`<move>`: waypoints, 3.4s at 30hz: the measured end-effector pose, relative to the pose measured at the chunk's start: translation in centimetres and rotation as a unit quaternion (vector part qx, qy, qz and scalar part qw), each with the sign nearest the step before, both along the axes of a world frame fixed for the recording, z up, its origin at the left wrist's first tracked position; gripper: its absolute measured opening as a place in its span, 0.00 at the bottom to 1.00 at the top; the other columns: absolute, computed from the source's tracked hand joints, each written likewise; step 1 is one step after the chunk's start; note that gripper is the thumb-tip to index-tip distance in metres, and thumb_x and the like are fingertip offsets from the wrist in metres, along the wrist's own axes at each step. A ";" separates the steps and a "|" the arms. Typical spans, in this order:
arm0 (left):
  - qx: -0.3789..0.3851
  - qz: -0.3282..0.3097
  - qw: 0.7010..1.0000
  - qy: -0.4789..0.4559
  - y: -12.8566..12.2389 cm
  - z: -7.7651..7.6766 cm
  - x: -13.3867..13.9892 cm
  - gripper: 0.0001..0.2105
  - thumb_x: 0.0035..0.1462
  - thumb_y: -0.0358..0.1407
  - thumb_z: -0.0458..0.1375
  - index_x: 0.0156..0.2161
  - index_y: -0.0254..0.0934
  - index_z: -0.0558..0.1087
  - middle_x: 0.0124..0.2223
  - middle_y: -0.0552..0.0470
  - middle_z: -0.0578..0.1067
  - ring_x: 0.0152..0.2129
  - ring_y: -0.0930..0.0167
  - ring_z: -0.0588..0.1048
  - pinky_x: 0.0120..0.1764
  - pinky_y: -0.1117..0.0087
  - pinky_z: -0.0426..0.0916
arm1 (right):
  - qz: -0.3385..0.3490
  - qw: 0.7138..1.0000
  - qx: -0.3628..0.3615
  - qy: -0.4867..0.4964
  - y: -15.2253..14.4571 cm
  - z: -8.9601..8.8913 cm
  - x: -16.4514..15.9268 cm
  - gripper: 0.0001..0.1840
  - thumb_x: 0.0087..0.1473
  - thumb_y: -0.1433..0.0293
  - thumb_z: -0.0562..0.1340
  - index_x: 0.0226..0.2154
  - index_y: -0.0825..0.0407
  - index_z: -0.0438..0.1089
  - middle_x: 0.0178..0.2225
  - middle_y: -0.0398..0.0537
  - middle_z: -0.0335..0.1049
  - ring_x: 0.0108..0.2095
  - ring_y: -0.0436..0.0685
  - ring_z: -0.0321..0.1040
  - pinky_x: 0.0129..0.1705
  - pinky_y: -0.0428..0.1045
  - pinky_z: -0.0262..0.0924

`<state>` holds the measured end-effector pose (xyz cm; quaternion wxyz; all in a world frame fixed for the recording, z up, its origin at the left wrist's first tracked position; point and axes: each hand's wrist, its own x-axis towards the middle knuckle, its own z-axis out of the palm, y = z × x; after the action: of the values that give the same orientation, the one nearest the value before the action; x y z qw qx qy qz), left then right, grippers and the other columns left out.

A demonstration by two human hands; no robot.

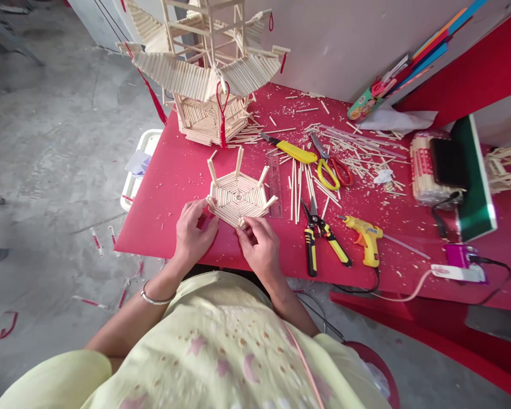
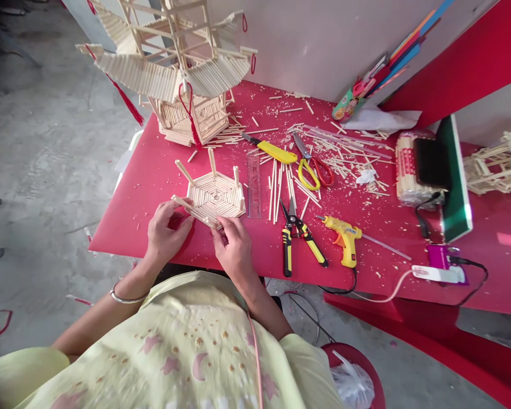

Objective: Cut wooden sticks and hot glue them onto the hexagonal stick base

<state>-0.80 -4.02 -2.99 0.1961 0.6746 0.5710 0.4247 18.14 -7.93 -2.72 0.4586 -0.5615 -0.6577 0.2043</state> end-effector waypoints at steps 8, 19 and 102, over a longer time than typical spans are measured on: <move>0.001 0.002 1.000 0.002 0.0 0.0 0.1 0.12 0.59 0.32 0.62 0.49 0.42 0.77 0.48 0.49 0.81 0.48 0.62 0.77 0.53 0.57 0.73 | 0.006 1.000 0.023 -0.006 0.2 0.1 0.1 0.10 0.67 0.68 0.63 0.48 0.50 0.76 0.41 0.52 0.77 0.44 0.56 0.76 0.50 0.52 0.73; 0.026 -0.040 0.998 0.031 -0.1 0.2 0.2 0.04 0.62 0.34 0.62 0.39 0.42 0.80 0.42 0.49 0.85 0.36 0.65 0.77 0.43 0.59 0.75 | -0.104 0.992 0.025 0.060 -0.6 0.3 0.1 0.20 0.66 0.67 0.63 0.59 0.47 0.67 0.47 0.53 0.69 0.32 0.50 0.69 0.32 0.47 0.70; 0.034 -0.104 0.994 0.014 -0.9 0.2 0.7 0.09 0.63 0.35 0.62 0.45 0.37 0.82 0.43 0.46 0.85 0.35 0.69 0.83 0.42 0.70 0.78 | 0.005 0.998 0.024 -0.058 -1.4 0.4 -0.6 0.15 0.70 0.66 0.59 0.54 0.51 0.75 0.48 0.54 0.80 0.49 0.58 0.76 0.55 0.54 0.71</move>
<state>-0.10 -4.97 -2.78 0.2082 0.7424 0.4858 0.4116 17.49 -9.31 -2.35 0.4318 -0.5583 -0.6906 0.1578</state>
